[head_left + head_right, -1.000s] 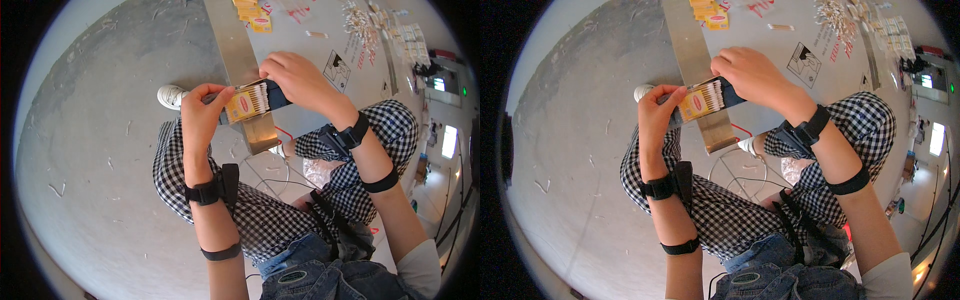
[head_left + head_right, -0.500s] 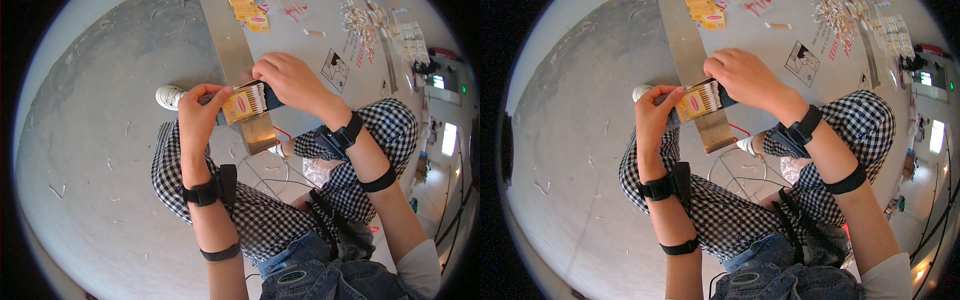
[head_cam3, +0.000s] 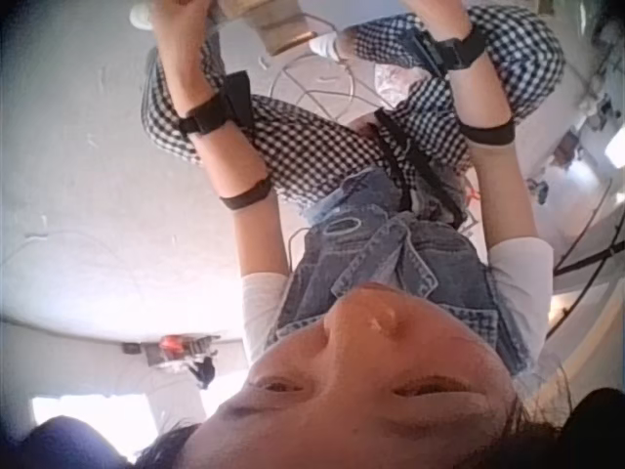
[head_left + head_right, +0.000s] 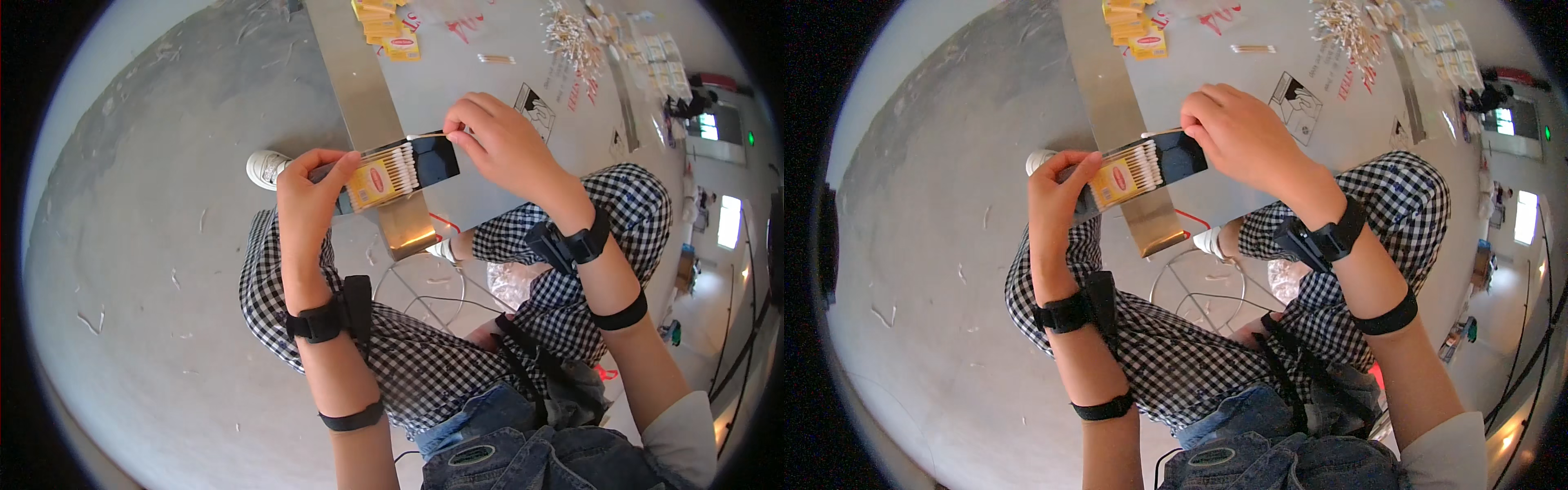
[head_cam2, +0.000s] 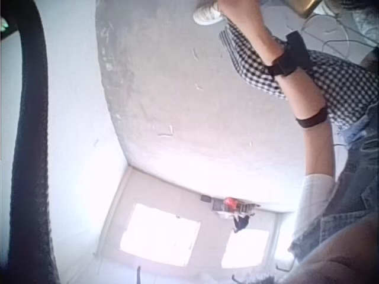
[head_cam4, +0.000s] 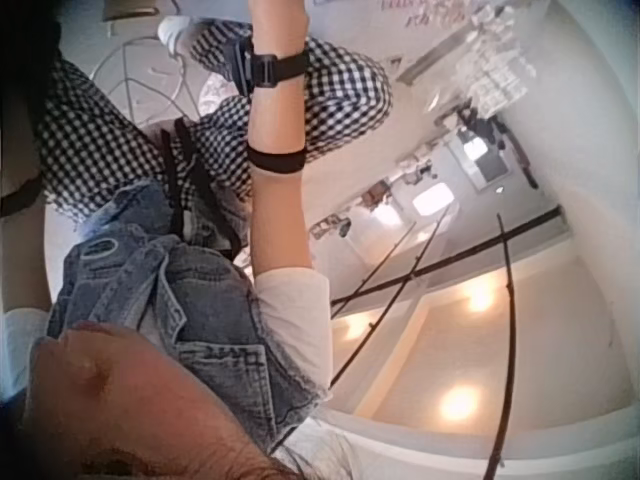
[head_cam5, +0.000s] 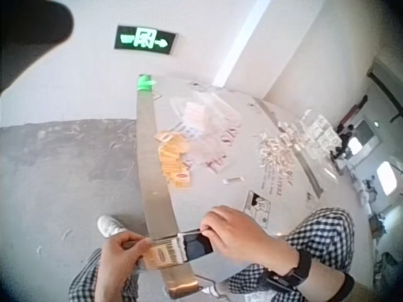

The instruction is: The person is packing cotton swabs into small plastic bags and applying labels on them on an industrial work surface.

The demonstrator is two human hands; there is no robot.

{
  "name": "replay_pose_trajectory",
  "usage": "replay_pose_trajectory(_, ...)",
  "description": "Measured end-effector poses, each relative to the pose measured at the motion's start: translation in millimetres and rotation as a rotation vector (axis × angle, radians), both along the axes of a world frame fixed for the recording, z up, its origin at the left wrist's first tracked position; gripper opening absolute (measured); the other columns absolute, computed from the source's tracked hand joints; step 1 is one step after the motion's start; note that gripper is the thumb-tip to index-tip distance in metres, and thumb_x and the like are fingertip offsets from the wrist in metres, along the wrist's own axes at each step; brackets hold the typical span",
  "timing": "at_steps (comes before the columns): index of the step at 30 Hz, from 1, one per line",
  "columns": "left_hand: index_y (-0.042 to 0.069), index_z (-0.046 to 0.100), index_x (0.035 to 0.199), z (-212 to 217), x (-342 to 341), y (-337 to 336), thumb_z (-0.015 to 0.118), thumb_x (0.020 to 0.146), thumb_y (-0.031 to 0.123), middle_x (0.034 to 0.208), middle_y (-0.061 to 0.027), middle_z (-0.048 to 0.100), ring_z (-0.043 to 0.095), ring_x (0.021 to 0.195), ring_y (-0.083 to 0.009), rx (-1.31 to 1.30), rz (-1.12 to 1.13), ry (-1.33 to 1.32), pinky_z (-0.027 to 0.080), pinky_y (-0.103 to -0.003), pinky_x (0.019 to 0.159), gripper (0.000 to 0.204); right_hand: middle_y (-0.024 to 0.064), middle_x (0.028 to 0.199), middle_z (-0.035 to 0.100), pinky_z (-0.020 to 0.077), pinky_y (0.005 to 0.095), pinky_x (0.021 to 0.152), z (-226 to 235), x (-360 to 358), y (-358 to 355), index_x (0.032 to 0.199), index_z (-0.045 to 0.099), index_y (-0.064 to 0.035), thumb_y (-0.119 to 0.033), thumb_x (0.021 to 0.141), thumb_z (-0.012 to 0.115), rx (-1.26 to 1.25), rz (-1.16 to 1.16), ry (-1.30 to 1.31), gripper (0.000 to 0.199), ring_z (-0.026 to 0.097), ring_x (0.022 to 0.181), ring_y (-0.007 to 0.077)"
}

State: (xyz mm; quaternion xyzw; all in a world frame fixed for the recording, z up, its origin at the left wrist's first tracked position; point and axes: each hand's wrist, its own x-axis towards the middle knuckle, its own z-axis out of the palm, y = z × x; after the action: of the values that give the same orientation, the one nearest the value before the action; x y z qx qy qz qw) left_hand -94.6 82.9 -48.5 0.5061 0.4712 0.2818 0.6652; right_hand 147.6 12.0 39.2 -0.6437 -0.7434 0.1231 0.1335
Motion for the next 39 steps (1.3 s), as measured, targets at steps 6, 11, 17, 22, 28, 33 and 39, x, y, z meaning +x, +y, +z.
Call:
replay_pose_trajectory(6,-0.003,0.073,0.097,-18,-14,8,0.072,0.095,0.032,0.080,0.0018,0.066,0.055,0.073,-0.0048,-0.023,0.063,0.039,0.042,-0.020,0.064,0.035,0.0108,0.079,0.060,0.0478,0.0426,0.067,60,31,-42,0.083,0.055,-0.0052,-0.008,0.086,0.061,-0.256,-0.069,0.046,0.008,0.060,0.076,0.0324)
replay_pose_trajectory(11,-0.004,0.072,0.100,-14,-11,9,0.071,0.096,0.033,0.086,-0.0028,0.069,0.057,0.081,-0.0075,-0.007,0.147,0.044,0.044,-0.023,0.075,0.038,0.0114,0.077,0.062,0.0484,0.0431,0.067,93,92,-113,0.082,0.060,-0.0052,-0.009,0.084,0.065,-0.431,-0.188,-0.354,0.006,0.062,0.076,0.0326)
replay_pose_trajectory(17,-0.004,0.072,0.100,-23,-12,7,0.071,0.096,0.032,0.087,-0.0038,0.070,0.058,0.081,-0.0081,0.007,0.215,0.023,0.046,-0.024,0.077,0.037,0.0104,0.084,0.064,0.0509,0.0438,0.072,49,114,-146,0.086,0.065,-0.0074,-0.011,0.085,0.066,-0.531,-0.216,-0.456,0.003,0.064,0.082,0.0329)
replay_pose_trajectory(22,-0.005,0.072,0.100,-17,-13,6,0.072,0.096,0.028,0.086,-0.0033,0.070,0.059,0.079,-0.0076,0.047,0.239,0.039,0.046,-0.023,0.074,0.033,0.0087,0.092,0.064,0.0527,0.0408,0.075,33,88,-65,0.095,0.065,-0.0079,-0.010,0.090,0.062,-0.139,-0.248,-0.196,0.006,0.065,0.087,0.0315)
replay_pose_trajectory(28,-0.005,0.072,0.101,-16,-15,7,0.070,0.096,0.023,0.085,-0.0042,0.071,0.060,0.078,-0.0076,0.026,0.212,0.035,0.047,-0.023,0.073,0.028,0.0061,0.098,0.063,0.0519,0.0404,0.076,-18,122,25,0.098,0.060,-0.0078,-0.003,0.089,0.062,0.179,-0.176,-0.226,0.010,0.062,0.091,0.0302)
replay_pose_trajectory(33,-0.004,0.071,0.103,-10,-17,8,0.070,0.096,0.022,0.086,-0.0043,0.071,0.063,0.079,-0.0089,0.005,0.216,0.045,0.048,-0.022,0.073,0.027,0.0071,0.095,0.061,0.0511,0.0410,0.077,-31,129,37,0.096,0.059,-0.0077,-0.003,0.088,0.064,0.132,-0.195,-0.217,0.011,0.061,0.094,0.0292)
replay_pose_trajectory(39,-0.004,0.072,0.104,-3,-15,8,0.072,0.095,0.020,0.086,-0.0017,0.070,0.061,0.079,-0.0069,-0.012,0.198,0.018,0.047,-0.022,0.072,0.026,0.0074,0.090,0.060,0.0504,0.0408,0.078,-28,119,37,0.091,0.057,-0.0083,-0.003,0.084,0.062,0.094,-0.044,-0.242,0.010,0.059,0.094,0.0303)
